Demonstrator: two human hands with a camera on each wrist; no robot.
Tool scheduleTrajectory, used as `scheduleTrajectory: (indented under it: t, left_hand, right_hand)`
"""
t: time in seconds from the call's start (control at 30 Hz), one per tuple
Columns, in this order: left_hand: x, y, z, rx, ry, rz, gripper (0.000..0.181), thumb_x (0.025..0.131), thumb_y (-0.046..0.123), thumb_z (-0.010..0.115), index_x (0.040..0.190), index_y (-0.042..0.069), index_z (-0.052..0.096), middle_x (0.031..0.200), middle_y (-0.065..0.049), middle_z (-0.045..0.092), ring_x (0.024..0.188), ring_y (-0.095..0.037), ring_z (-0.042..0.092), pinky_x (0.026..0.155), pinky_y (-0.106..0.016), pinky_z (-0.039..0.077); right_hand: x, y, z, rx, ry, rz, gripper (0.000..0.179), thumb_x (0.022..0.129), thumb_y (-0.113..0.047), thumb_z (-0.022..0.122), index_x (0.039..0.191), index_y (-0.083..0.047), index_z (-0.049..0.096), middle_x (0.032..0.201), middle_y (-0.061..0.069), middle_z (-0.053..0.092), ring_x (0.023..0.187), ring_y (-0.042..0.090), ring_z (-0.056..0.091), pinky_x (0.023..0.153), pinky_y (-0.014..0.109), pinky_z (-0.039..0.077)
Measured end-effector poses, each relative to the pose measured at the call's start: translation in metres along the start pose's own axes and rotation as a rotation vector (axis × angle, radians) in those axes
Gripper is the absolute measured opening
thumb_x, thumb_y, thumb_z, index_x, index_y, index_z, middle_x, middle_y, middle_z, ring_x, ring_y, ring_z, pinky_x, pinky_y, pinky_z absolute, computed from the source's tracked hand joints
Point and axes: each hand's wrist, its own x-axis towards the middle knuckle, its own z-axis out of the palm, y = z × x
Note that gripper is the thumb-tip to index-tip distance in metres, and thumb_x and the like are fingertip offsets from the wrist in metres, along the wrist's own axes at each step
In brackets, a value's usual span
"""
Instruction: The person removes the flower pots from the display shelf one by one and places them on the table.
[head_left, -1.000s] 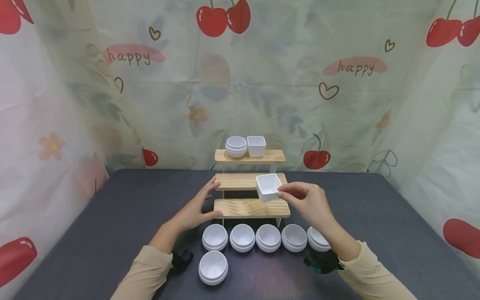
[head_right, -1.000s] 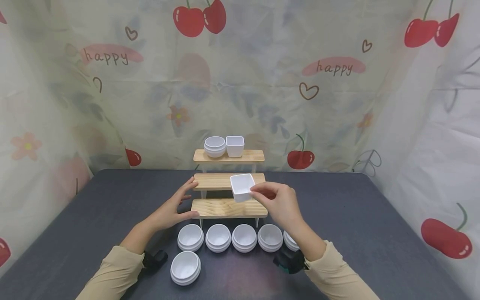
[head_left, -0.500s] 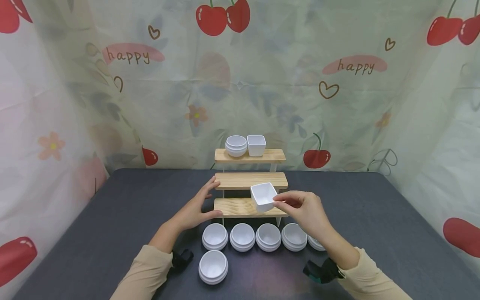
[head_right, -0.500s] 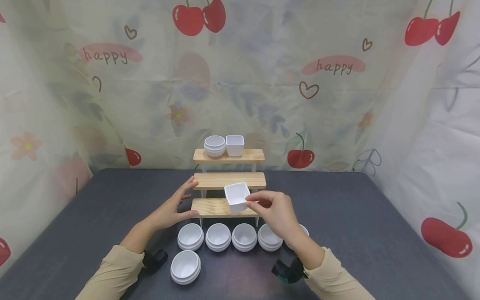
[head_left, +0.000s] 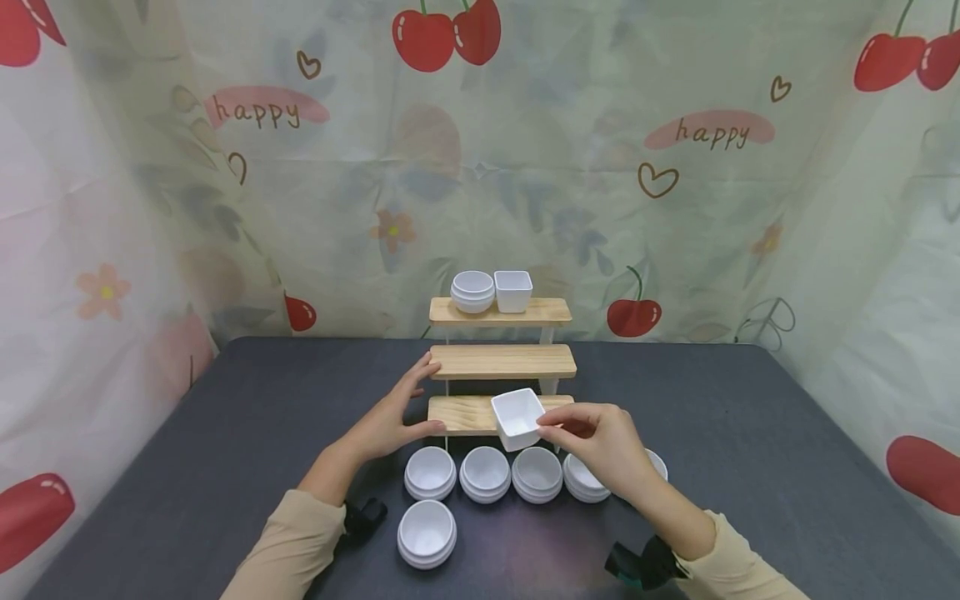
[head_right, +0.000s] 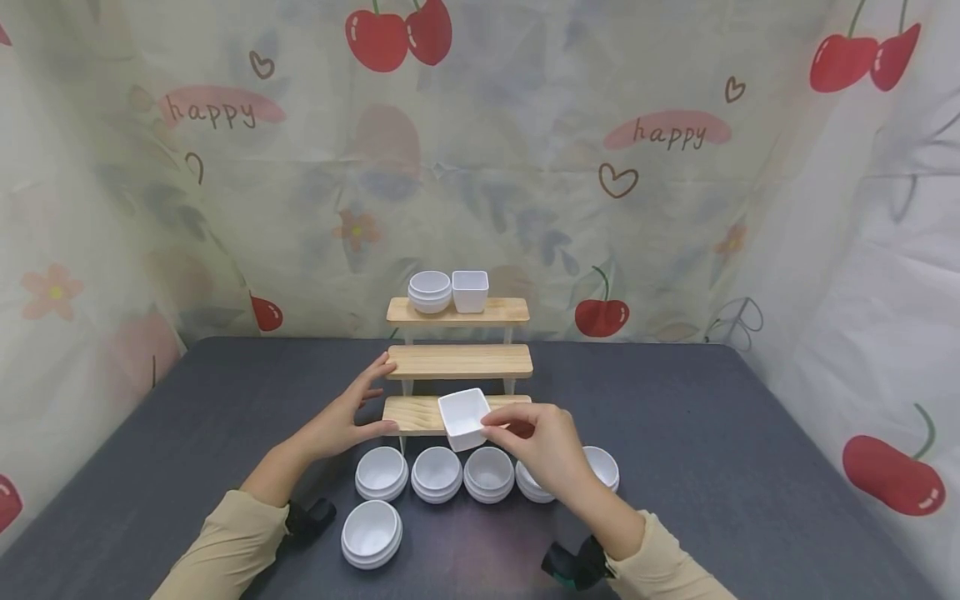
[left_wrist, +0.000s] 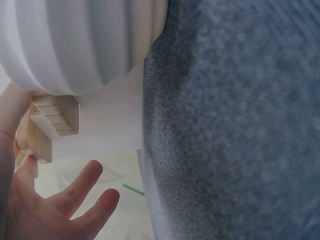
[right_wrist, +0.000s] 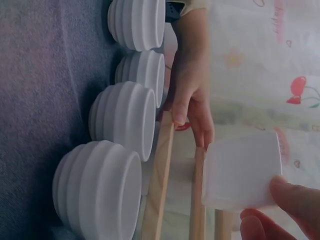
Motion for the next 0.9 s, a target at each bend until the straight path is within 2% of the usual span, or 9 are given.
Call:
scheduleTrajectory:
  t: [0.47,0.67,0.9]
  left_hand:
    - [0.0,0.001,0.001,-0.013,0.002,-0.001,0.083,0.082,0.021,0.071,0.148,0.014,0.021,0.158,-0.014,0.005,0.139,-0.037,0.028,0.108,-0.052,0.035]
    - [-0.001,0.003,0.0,-0.01,0.002,-0.001,0.083,0.082,0.02,0.071,0.148,0.013,0.02,0.158,-0.015,0.004,0.14,-0.037,0.027,0.108,-0.051,0.036]
    - [0.0,0.002,0.0,-0.014,0.006,0.004,0.083,0.082,0.02,0.071,0.148,0.014,0.021,0.158,-0.013,0.005,0.139,-0.037,0.028,0.108,-0.051,0.036]
  right_hand:
    - [-0.012,0.002,0.006,0.021,-0.039,0.011,0.011,0.077,-0.016,0.076,0.086,-0.011,0.075,0.083,0.006,0.073,0.065,-0.004,0.06,0.059,0.018,0.052]
    - [-0.019,0.002,0.008,0.012,-0.048,0.002,0.01,0.077,-0.016,0.075,0.086,-0.012,0.075,0.085,0.005,0.074,0.066,-0.004,0.062,0.06,0.019,0.052]
    - [-0.025,0.003,0.01,0.019,-0.062,-0.025,0.011,0.077,-0.017,0.075,0.086,-0.01,0.075,0.08,0.005,0.073,0.062,-0.005,0.06,0.056,0.018,0.05]
